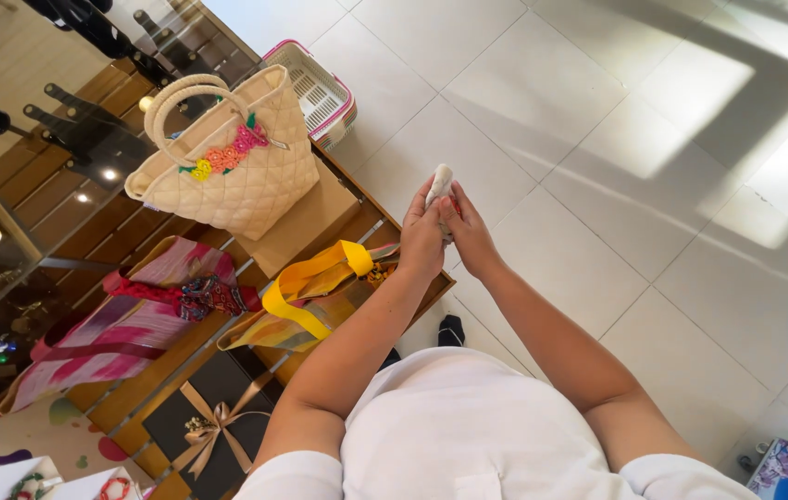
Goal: Cleaning and organizing bracelets and necklaces on a shop display shelf.
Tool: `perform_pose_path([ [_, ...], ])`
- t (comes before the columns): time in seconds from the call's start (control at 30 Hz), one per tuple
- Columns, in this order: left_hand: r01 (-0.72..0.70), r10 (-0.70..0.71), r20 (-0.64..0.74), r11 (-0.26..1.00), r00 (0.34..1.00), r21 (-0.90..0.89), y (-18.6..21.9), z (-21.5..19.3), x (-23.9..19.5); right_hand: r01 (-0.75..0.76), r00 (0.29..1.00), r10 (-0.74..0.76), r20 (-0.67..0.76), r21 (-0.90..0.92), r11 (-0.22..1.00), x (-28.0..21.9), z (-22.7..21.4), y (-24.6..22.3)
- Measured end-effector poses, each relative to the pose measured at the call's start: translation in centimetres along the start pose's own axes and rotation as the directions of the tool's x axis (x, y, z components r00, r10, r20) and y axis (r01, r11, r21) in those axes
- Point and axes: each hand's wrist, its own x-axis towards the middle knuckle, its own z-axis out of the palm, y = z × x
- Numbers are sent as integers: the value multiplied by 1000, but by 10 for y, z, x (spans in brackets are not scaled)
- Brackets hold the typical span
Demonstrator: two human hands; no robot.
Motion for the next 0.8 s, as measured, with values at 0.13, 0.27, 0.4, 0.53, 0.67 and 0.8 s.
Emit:
perform_pose_path([
  [0.13,-18,18,14,1000,1000,16,19,-16,12,-65,992,111,-54,533,844,11,11,16],
  [0.27,-117,112,56,988,992,96,59,-12,2,-170,974,218,55,816,552,25,3,27],
  [0.4,-410,340,247,848,907,336,70,-34,30,-192,977,193,89,759,622,24,2,14],
  [0.53,-744,488,579,269,653,611,100,-26,26,-179,979,190,67,724,666,39,-4,22],
  [0.67,-866,280,878,-213,389,452,106,-44,33,-163,984,156,84,765,623,49,-11,27],
  [0.8,-799,231,831,-237,506,552,128,-53,33,-156,988,100,120,722,674,40,-12,6],
])
